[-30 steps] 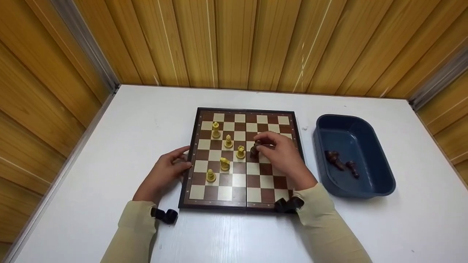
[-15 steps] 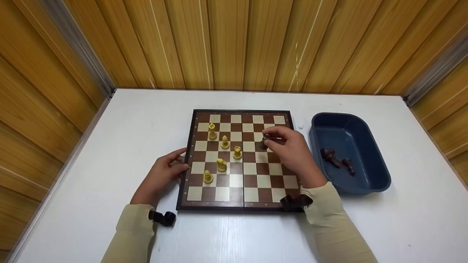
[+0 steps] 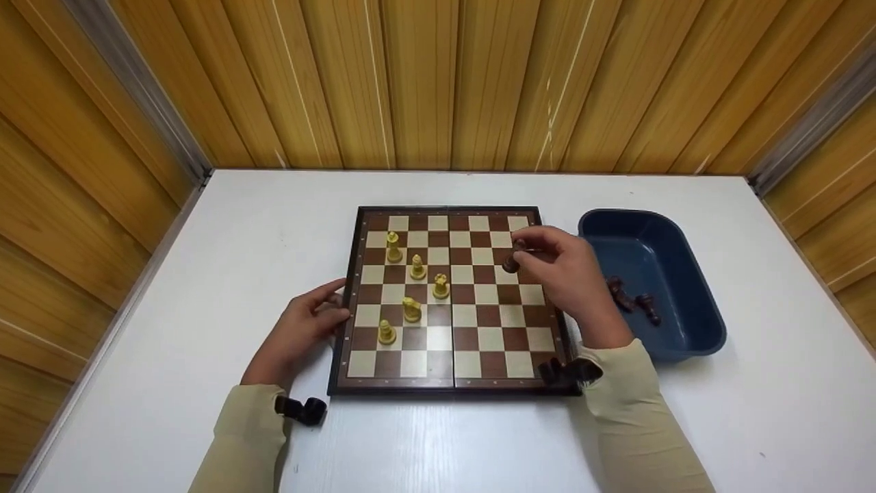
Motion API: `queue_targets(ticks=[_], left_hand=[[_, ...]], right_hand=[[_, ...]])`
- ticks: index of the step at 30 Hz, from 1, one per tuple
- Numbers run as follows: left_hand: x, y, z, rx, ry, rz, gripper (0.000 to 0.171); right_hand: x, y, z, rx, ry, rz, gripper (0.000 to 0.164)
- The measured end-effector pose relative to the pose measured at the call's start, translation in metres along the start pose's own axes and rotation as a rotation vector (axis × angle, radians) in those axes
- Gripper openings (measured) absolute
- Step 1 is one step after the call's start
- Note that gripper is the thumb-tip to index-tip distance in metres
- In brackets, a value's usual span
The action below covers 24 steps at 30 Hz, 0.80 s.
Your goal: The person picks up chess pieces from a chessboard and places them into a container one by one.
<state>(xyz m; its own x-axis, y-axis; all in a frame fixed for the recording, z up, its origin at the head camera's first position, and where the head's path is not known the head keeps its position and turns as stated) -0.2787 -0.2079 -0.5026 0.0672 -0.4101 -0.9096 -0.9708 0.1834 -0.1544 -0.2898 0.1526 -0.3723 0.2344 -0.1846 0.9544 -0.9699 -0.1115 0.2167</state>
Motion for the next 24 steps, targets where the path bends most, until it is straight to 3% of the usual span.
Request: queue_targets(ticks=[7, 12, 24], left_hand=[[0.002, 0.0, 0.0, -0.008, 0.012, -0.027, 0.056], [0.002, -0.001, 0.001, -0.001, 0.034, -0.04, 0.057], [0.003, 0.0, 0.0, 0.009, 0.027, -0.02, 0.057]], right_hand=[[0.005, -0.001, -0.018, -0.064, -0.031, -0.002, 0.027], [0.005, -0.001, -0.025, -0.071, 0.006, 0.001, 0.028], [0.0, -0.002, -0.045, -0.12, -0.074, 0.033, 0.028]])
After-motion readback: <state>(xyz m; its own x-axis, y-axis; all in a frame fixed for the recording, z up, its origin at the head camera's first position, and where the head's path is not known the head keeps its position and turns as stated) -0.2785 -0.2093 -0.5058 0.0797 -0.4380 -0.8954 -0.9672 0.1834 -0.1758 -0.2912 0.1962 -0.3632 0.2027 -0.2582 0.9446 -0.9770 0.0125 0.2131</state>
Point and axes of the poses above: each hand's wrist, its own y-axis towards the middle knuckle, its own z-axis out of the palm, x = y × z, the point moved 8 cm from there along y, towards the middle knuckle, and after that the axes turned 13 degrees about y, right-handed, at the moved point
